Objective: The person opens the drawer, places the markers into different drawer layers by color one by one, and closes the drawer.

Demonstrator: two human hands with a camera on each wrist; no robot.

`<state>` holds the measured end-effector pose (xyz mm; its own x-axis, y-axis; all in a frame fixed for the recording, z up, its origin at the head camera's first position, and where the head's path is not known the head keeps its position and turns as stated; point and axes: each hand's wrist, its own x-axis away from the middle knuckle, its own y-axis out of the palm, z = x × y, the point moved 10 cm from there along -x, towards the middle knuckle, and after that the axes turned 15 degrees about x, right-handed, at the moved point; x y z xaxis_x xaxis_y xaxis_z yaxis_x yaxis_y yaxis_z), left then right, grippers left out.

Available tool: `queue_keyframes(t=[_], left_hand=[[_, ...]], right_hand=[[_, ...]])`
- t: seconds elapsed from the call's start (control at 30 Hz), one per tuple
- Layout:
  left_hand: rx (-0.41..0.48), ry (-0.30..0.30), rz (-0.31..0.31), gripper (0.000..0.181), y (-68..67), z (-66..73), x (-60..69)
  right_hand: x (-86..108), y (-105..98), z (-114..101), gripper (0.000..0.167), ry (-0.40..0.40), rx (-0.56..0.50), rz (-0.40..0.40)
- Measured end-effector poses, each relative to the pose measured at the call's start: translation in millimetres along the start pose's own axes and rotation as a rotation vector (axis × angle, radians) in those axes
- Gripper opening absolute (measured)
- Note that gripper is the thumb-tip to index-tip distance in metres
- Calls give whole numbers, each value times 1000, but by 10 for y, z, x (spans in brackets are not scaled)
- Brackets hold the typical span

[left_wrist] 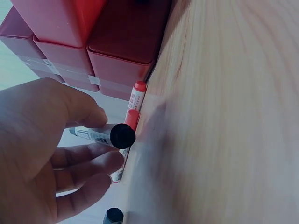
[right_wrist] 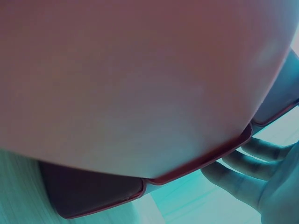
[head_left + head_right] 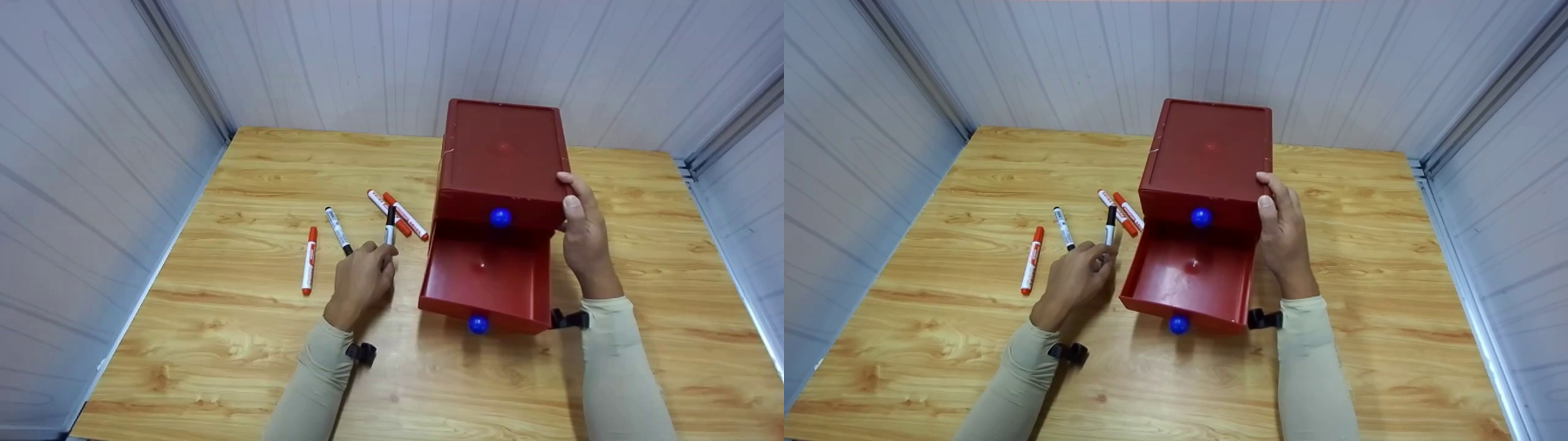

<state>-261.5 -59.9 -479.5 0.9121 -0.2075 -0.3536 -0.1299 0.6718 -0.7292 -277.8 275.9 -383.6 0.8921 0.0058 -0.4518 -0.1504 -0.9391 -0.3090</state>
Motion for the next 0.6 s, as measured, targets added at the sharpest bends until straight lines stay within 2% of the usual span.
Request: queue_keyframes(t=[0.13, 0.27, 0.6], left_hand=[[20, 52, 33, 18, -42, 63, -4], [45, 90, 38, 18, -58, 109, -8], [110, 122, 36, 17, -58, 155, 2]], right_hand=[[0, -11, -10, 43, -5, 20, 3], [-2, -13, -7, 43, -11, 31, 2], [0, -7, -2, 43, -2, 49, 1]])
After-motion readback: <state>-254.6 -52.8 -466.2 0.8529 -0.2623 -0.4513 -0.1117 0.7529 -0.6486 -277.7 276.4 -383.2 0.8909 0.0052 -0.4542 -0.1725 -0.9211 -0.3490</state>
